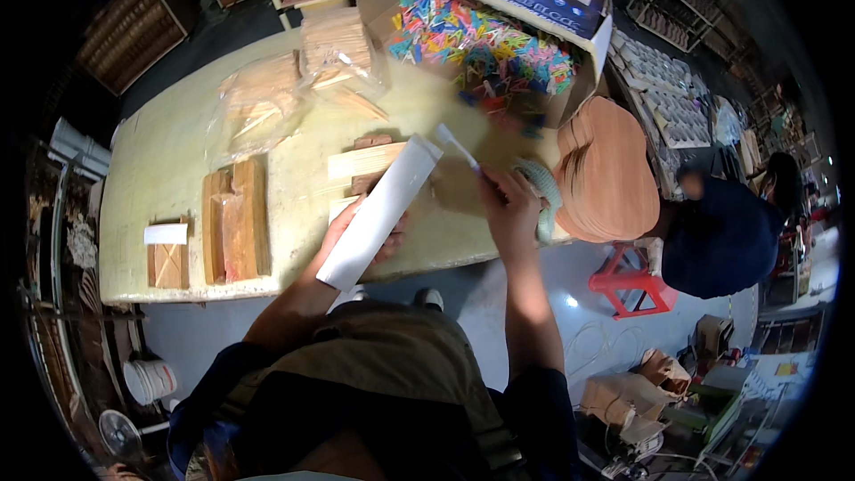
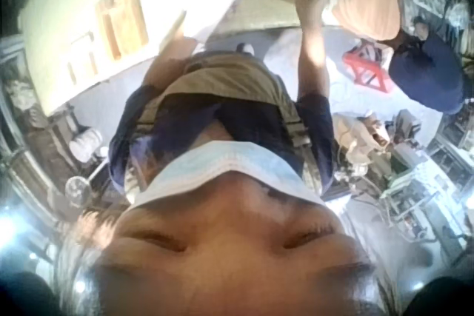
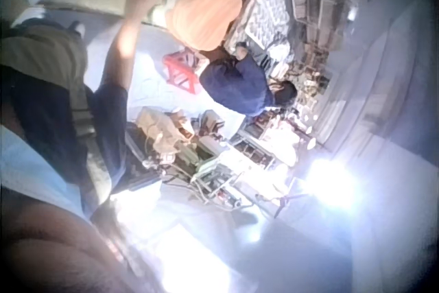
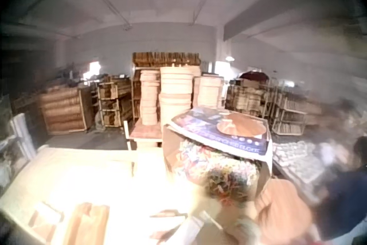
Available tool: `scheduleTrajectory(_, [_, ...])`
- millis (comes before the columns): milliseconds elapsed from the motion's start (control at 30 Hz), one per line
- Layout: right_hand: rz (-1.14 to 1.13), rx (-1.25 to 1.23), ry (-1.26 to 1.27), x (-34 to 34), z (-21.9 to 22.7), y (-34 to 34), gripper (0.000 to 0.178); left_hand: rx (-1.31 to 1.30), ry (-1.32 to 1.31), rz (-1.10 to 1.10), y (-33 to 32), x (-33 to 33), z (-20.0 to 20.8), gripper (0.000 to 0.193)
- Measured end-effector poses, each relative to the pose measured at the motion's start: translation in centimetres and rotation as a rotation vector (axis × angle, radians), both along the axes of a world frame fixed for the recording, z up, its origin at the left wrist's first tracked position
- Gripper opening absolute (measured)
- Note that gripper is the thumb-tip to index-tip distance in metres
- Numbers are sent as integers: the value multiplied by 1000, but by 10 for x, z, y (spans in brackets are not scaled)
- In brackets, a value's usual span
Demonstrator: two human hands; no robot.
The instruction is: The person assembles craft kits by applying white adhesive tape to small rectangular wooden blocks and placing them on the table. They then pick up circular wooden pieces, attach colorful plastic sticks to them, and place the finished items on the table.
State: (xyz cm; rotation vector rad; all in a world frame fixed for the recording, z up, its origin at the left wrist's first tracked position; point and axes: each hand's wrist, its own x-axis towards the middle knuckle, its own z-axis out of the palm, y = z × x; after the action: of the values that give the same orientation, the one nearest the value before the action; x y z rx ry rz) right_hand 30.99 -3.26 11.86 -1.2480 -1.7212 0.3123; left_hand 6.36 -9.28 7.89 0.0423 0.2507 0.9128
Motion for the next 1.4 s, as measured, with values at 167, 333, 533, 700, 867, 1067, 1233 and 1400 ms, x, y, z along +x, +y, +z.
scheduleTrajectory(167, [286, 220, -238, -53, -15, -65, 25, 154, -87, 72, 15, -12, -14, 55])
scheduleTrajectory(333, [571, 241, -207, -80, -7, -98, 25, 105, -123, 238, 24, -44, -28, 56])
scheduleTrajectory(533, [554, 203, -208, -94, -23, -81, 25, 154, -192, 352, 13, -77, -21, 54])
scheduleTrajectory(700, [593, 122, -79, -110, -16, -93, 25, 159, -183, 541, -10, -127, -15, 51])
scheduleTrajectory(867, [212, -130, 164, -78, -36, -81, 21, 275, 88, 978, -72, -229, -21, 49])
scheduleTrajectory(1067, [58, -349, 345, -61, -65, -76, 26, 87, 286, 1456, -177, -372, -76, 53])
scheduleTrajectory(1233, [102, -416, 361, -101, -45, -80, 28, -218, 200, 1654, -214, -447, -111, 47])
scheduleTrajectory(1400, [185, -345, 319, -119, -62, -82, 27, -397, 203, 1706, -192, -476, -113, 46])
